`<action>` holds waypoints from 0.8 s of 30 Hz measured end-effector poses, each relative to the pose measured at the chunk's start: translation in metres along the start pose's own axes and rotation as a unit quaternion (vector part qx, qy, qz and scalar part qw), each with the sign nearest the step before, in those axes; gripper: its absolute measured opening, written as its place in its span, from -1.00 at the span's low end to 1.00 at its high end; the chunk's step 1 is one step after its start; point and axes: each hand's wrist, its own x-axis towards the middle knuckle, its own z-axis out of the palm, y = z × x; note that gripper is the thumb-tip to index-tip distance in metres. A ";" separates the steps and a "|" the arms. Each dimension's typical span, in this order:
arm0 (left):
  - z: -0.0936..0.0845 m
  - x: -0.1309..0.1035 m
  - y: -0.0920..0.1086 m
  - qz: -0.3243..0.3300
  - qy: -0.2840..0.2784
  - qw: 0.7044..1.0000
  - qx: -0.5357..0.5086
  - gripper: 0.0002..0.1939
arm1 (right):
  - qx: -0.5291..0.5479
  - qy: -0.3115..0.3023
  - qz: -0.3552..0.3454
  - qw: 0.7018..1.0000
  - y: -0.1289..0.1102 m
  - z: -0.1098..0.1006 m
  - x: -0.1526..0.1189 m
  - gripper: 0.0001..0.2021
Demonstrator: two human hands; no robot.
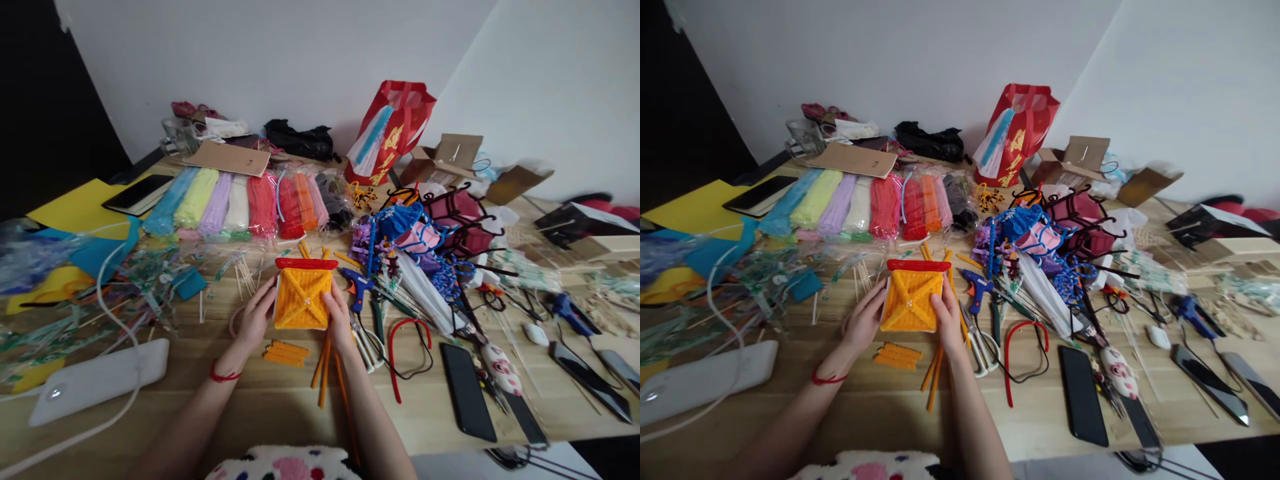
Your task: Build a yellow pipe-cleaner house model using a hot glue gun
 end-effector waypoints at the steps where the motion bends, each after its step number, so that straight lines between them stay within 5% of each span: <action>1: -0.002 0.001 0.002 0.000 0.004 1.000 0.011 -0.46 | 0.011 -0.009 0.003 1.000 -0.001 0.000 -0.002 -0.38; 7: -0.008 0.003 0.026 0.020 0.035 0.998 0.043 -0.53 | 0.030 0.002 0.012 0.999 0.002 0.001 -0.003 -0.35; 11: -0.006 0.004 0.057 0.134 0.026 0.985 0.108 -0.65 | 0.017 0.002 0.000 1.000 0.002 0.001 -0.003 -0.38; 16: -0.004 0.011 0.089 0.297 -0.049 0.901 0.312 -0.80 | 0.021 -0.023 -0.019 0.999 0.003 0.001 -0.006 -0.40; 24: -0.004 0.013 0.090 0.323 -0.047 0.850 0.414 -0.78 | 0.015 -0.019 -0.026 0.999 0.004 -0.001 -0.006 -0.40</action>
